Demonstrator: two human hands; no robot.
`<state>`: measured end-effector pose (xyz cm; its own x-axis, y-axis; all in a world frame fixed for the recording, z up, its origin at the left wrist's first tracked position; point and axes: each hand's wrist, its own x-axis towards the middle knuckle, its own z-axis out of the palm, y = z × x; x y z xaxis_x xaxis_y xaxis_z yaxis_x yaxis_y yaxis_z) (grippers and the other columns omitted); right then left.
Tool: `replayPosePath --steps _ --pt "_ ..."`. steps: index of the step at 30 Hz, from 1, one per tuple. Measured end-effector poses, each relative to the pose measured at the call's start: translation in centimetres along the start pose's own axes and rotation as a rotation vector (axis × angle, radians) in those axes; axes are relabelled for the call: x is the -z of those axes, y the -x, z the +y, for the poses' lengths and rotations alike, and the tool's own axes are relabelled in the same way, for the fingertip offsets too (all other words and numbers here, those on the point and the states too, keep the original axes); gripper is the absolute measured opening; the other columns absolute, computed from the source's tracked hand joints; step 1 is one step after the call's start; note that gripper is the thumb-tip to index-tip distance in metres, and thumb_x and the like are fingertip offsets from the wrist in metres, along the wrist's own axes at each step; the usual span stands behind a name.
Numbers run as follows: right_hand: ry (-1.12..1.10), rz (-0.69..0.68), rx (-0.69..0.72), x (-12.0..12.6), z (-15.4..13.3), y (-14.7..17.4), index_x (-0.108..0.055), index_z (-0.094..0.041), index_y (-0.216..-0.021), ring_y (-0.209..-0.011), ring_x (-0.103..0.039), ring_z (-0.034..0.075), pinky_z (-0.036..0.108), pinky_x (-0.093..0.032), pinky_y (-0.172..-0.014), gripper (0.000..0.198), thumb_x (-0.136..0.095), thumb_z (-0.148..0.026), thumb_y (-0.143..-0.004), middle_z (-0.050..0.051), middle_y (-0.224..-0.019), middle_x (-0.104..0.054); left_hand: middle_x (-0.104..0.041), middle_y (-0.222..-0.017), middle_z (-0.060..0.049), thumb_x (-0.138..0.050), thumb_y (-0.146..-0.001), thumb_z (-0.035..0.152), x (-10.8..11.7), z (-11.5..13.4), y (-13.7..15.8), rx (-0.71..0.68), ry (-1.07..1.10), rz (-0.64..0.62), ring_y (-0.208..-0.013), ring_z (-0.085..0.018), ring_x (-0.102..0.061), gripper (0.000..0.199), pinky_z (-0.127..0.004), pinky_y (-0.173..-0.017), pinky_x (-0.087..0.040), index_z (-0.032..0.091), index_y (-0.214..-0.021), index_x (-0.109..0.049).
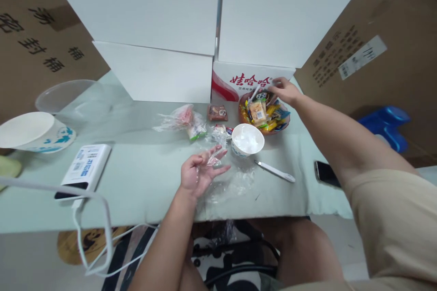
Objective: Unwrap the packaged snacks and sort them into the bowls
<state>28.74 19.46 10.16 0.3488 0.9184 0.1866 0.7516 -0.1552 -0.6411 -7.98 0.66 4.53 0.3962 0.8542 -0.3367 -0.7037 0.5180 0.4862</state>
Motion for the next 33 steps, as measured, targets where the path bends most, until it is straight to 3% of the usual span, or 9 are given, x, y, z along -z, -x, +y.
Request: replayPosePath --steps 3,6,8,10,13,18,21,27,33 --pt "-0.158 0.119 -0.028 1.0 -0.7 3.7 -0.061 -0.02 -0.107 -0.102 -0.065 0.025 0.046 -0.05 -0.096 0.039 -0.063 -0.049 -0.08 0.01 -0.107 -0.069 -0.069 -0.116 -0.011 -0.059 -0.056 0.02 0.2 0.5 0.9 0.063 0.07 -0.172 -0.131 -0.049 -0.051 0.028 -0.074 -0.086 -0.051 0.014 -0.043 -0.035" --pt "-0.513 0.139 -0.069 1.6 -2.1 12.1 -0.057 -0.026 -0.106 -0.102 -0.069 0.023 0.039 -0.057 -0.084 0.044 -0.043 -0.063 -0.087 0.008 -0.104 -0.069 -0.069 -0.112 -0.013 -0.066 -0.057 0.031 0.8 0.8 1.7 0.091 0.064 -0.25 -0.131 -0.057 -0.047 0.041 -0.079 -0.084 -0.047 0.015 -0.039 -0.033" --pt "-0.669 -0.043 -0.05 1.7 -2.9 19.0 -0.056 -0.028 -0.111 -0.101 -0.071 0.023 0.038 -0.058 -0.082 0.053 -0.041 -0.072 -0.084 0.007 -0.103 -0.072 -0.069 -0.109 -0.014 -0.069 -0.057 0.038 1.2 0.9 2.0 0.106 0.033 -0.246 -0.129 -0.059 -0.046 0.043 -0.08 -0.083 -0.045 0.016 -0.039 -0.037" --pt "-0.759 -0.372 -0.105 1.4 -3.6 24.9 -0.056 -0.027 -0.121 -0.101 -0.072 0.027 0.043 -0.058 -0.079 0.071 -0.034 -0.082 -0.081 0.011 -0.113 -0.073 -0.071 -0.108 -0.013 -0.069 -0.055 0.039 1.4 0.8 2.2 0.124 0.019 -0.241 -0.128 -0.058 -0.048 0.038 -0.08 -0.083 -0.044 0.017 -0.041 -0.041" --pt "-0.863 -0.602 -0.192 0.1 -4.2 29.8 -0.047 -0.028 -0.137 -0.091 -0.074 0.026 0.042 -0.059 -0.075 0.079 -0.057 -0.075 -0.074 0.011 -0.115 -0.074 -0.073 -0.111 -0.013 -0.066 -0.051 0.032 1.2 0.4 2.4 0.133 -0.014 -0.251 -0.126 -0.056 -0.051 0.031 -0.08 -0.086 -0.043 0.017 -0.041 -0.041" --pt "-0.919 -0.231 -0.292 -2.2 -3.2 30.6 -0.055 -0.023 -0.12 -0.049 -0.06 0.011 0.023 -0.045 -0.047 0.06 -0.073 -0.048 -0.068 -0.001 -0.077 -0.073 -0.075 -0.106 -0.014 -0.063 -0.054 0.026 1.3 0.0 2.7 -0.009 -0.208 -0.185 -0.114 -0.044 -0.065 0.025 -0.062 -0.096 -0.049 0.016 -0.042 -0.044" --pt "-0.921 -0.051 -0.346 -2.9 -1.7 30.8 -0.057 -0.021 -0.108 -0.043 -0.053 0.008 0.02 -0.039 -0.042 0.046 -0.068 -0.048 -0.072 -0.003 -0.073 -0.071 -0.076 -0.091 -0.012 -0.066 -0.061 0.031 2.1 0.1 2.5 -0.157 -0.398 -0.01 -0.096 -0.032 -0.072 0.027 -0.04 -0.08 -0.057 0.016 -0.045 -0.05" --pt "-0.895 -0.033 -0.335 -3.1 0.6 30.8 -0.055 -0.022 -0.109 -0.045 -0.057 0.01 0.022 -0.042 -0.045 0.044 -0.061 -0.054 -0.078 0.0 -0.078 -0.074 -0.071 -0.069 -0.006 -0.074 -0.069 0.039 2.0 -0.2 1.5 -0.221 -0.67 0.312 -0.058 -0.017 -0.067 0.027 -0.023 -0.049 -0.048 0.016 -0.081 -0.069" --pt "-0.933 -0.017 -0.397 -2.3 2.2 30.7 -0.052 -0.024 -0.121 -0.053 -0.066 0.014 0.022 -0.045 -0.047 0.055 -0.06 -0.061 -0.081 0.0 -0.078 -0.074 -0.066 -0.056 -0.002 -0.074 -0.071 0.035 0.6 -0.9 1.1 -0.314 -0.713 0.373 -0.046 -0.012 -0.061 0.023 -0.018 -0.042 -0.04 0.017 -0.068 -0.061"
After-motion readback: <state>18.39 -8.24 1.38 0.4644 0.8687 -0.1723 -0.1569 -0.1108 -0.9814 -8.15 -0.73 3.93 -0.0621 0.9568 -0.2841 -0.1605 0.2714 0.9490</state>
